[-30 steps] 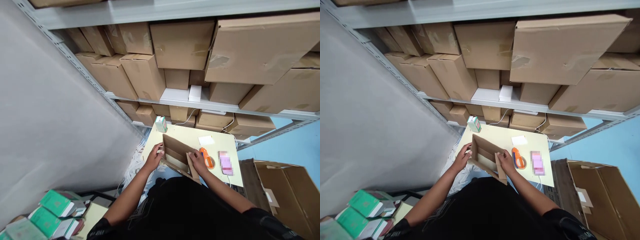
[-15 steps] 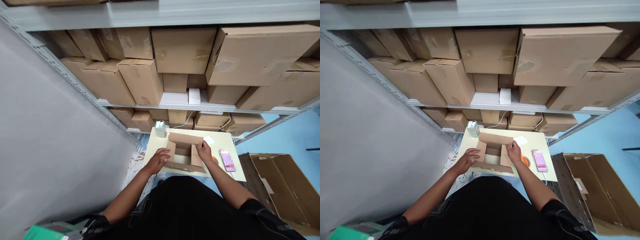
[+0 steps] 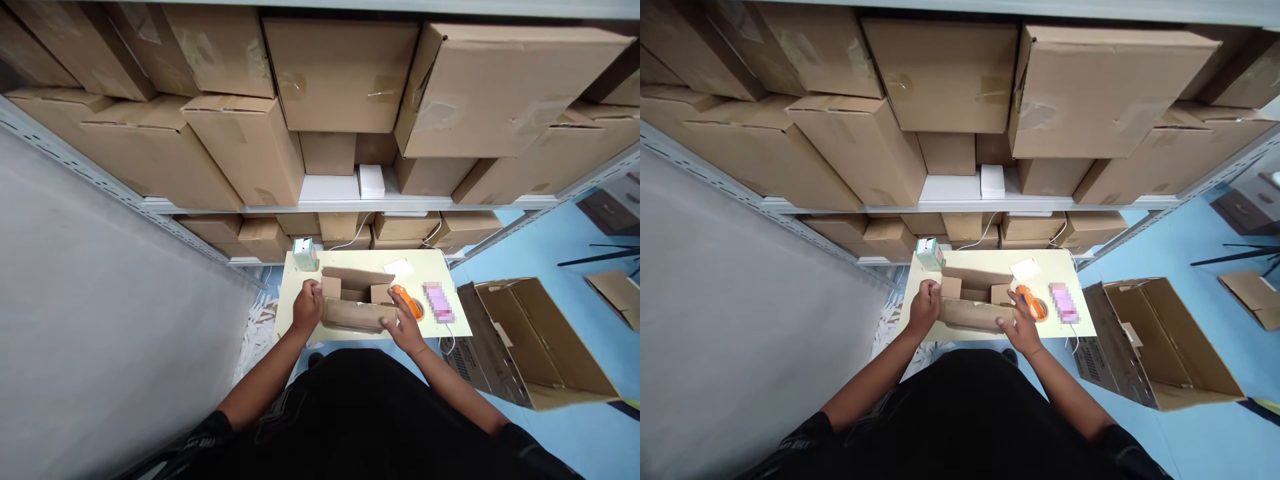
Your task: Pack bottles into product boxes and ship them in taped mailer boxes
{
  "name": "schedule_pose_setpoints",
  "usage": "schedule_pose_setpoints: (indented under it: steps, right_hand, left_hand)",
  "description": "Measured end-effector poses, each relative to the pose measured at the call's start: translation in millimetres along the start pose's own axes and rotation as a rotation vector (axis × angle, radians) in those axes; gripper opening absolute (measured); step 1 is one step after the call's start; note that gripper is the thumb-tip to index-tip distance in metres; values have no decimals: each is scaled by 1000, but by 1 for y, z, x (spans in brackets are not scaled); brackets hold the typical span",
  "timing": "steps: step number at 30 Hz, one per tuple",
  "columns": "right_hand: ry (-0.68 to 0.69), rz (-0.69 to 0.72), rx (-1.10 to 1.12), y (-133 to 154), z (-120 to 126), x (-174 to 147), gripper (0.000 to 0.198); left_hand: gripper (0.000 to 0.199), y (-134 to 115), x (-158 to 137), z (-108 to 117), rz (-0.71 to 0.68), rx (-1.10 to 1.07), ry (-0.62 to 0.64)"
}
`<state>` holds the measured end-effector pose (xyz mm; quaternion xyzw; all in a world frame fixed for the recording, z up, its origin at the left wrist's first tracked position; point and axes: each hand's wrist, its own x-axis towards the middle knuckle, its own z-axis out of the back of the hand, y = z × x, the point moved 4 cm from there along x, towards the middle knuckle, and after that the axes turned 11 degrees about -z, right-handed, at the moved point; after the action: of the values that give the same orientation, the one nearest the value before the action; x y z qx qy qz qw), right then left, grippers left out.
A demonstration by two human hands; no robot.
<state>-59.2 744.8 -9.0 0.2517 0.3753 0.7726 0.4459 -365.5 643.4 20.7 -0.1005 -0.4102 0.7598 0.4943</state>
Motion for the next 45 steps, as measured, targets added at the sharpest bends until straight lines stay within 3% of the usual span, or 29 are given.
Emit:
schedule_pose_setpoints:
  steps: [2, 6, 9, 13, 19, 22, 25, 28, 31, 35, 38, 41, 45]
  right_hand:
    - [-30, -5, -22, 0, -6, 4, 41]
    - [-78, -37, 27, -6, -10, 13, 48]
    - [-95, -137, 42, -22, -11, 15, 64]
    - [-4, -244, 104, -43, -23, 7, 78]
    - [-5, -324, 127, -49, -38, 0, 66]
    - [14, -273, 23, -42, -42, 10, 52]
    - [14, -186, -63, -40, -37, 19, 44]
    - [-47, -192, -146, -55, -18, 19, 40]
    - [-141, -289, -368, -82, 1, 17, 33]
    - [7, -575, -653, -116, -4, 22, 29]
    - [34, -669, -722, -122, -10, 30, 23]
    - [8, -706, -635, -119, 0, 33, 19]
    - [-51, -669, -158, -98, 36, 29, 23]
  left_hand:
    - [38, 1, 6, 1, -48, -58, 0]
    - [66, -7, 20, 4, -282, -116, 104]
    - [50, -18, 20, -2, -410, -77, 216]
    - [26, -21, 0, -21, -530, 28, 285]
    - [21, 3, -20, -47, -513, 203, 301]
    - [19, 6, -18, -56, -489, 300, 338]
    - [23, 4, -17, -60, -487, 363, 338]
    - [32, 2, -18, -64, -505, 347, 352]
    - [36, 0, -19, -69, -520, 311, 408]
    - [31, -8, -18, -76, -453, 311, 409]
    - [28, -12, -18, -82, -446, 331, 410]
    - [32, -12, -19, -87, -532, 293, 456]
    - [31, -10, -19, -85, -564, 244, 457]
